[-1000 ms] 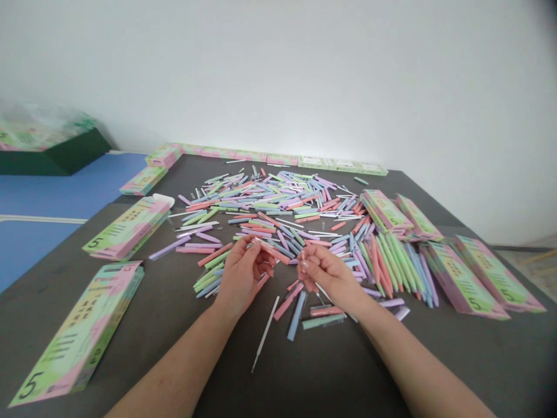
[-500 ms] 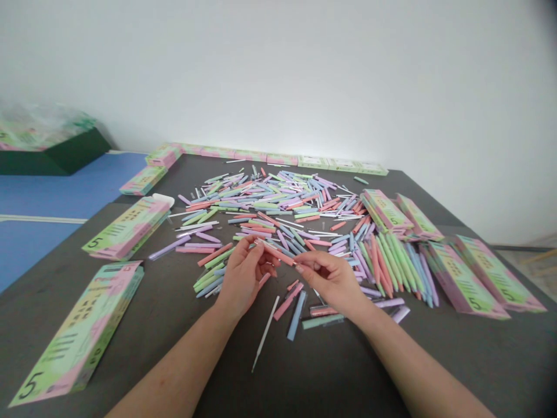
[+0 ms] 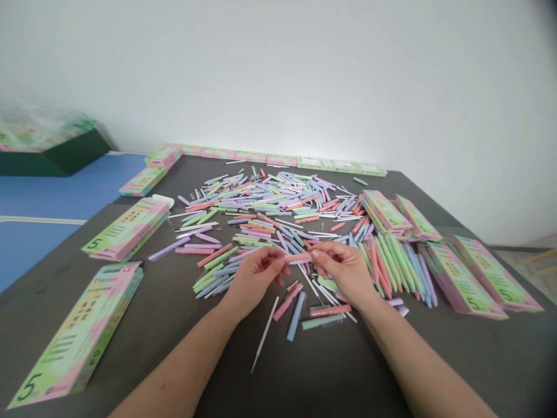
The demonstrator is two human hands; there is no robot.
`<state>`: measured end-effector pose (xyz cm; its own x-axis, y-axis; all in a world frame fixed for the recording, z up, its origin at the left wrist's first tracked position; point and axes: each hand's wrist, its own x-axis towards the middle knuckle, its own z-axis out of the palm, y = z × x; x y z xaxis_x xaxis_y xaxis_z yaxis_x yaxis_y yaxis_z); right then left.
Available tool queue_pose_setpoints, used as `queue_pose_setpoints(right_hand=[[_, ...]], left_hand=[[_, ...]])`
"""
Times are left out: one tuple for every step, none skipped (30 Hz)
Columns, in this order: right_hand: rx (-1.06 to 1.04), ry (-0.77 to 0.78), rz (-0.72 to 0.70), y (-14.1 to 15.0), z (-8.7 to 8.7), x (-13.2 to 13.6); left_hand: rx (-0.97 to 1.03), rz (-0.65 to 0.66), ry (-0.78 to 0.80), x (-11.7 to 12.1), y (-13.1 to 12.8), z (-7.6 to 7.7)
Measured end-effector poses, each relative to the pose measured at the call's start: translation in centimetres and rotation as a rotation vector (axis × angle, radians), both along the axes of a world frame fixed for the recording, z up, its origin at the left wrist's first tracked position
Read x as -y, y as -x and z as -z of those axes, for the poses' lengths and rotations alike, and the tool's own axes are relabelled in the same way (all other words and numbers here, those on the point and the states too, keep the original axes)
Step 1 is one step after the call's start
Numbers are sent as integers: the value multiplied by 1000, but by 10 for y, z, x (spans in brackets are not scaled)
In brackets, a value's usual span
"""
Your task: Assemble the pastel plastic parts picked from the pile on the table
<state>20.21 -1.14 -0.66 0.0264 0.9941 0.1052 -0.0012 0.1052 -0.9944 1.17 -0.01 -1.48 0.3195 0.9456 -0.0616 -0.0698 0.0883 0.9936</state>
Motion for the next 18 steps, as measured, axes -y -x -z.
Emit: queue_pose_setpoints(right_hand=[[8, 7, -21, -1, -1, 0], [15, 10, -46, -2, -2, 0], [23, 9, -67, -3, -4, 1], [29, 7, -83, -3, -5, 1], [33, 5, -92, -4, -5, 1], [35, 4, -95, -4, -5, 2], [34, 5, -95, -4, -5, 2], [28, 7, -95, -5, -4, 1], [19, 10, -97, -5, -3, 1], [7, 12, -102, -5, -2, 1], [-5, 16, -110, -5, 0, 0], [-17, 21, -120, -6, 2, 0], [-28, 24, -128, -6, 3, -1], [-38, 26, -135, -6, 5, -1], [-45, 27, -140, -6, 7, -1], [-51, 28, -144, -6, 8, -1], [-54, 30, -146, -6, 9, -2], [-55, 32, -145, -6, 10, -2]], left_hand=[[-58, 11, -21, 0, 0, 0], [-106, 21, -39, 0, 0, 0], [-142, 31, -54, 0, 0, 1], [-167, 41, -65, 0, 0, 1], [-185, 52, -74, 0, 0, 2], [-199, 63, -81, 0, 0, 2], [-208, 72, -87, 0, 0, 3], [-214, 80, -91, 0, -1, 4], [-218, 88, -95, 0, -1, 4], [-217, 94, -97, 0, -1, 5], [-215, 102, -97, 0, -1, 5], [-212, 109, -95, 1, -2, 6], [-210, 111, -89, 1, -2, 6], [-209, 112, -81, 2, -3, 6], [-208, 110, -73, 3, -3, 5], [-203, 108, -63, 3, -4, 4], [-193, 105, -53, 4, -4, 3], [-175, 104, -44, 4, -4, 2]])
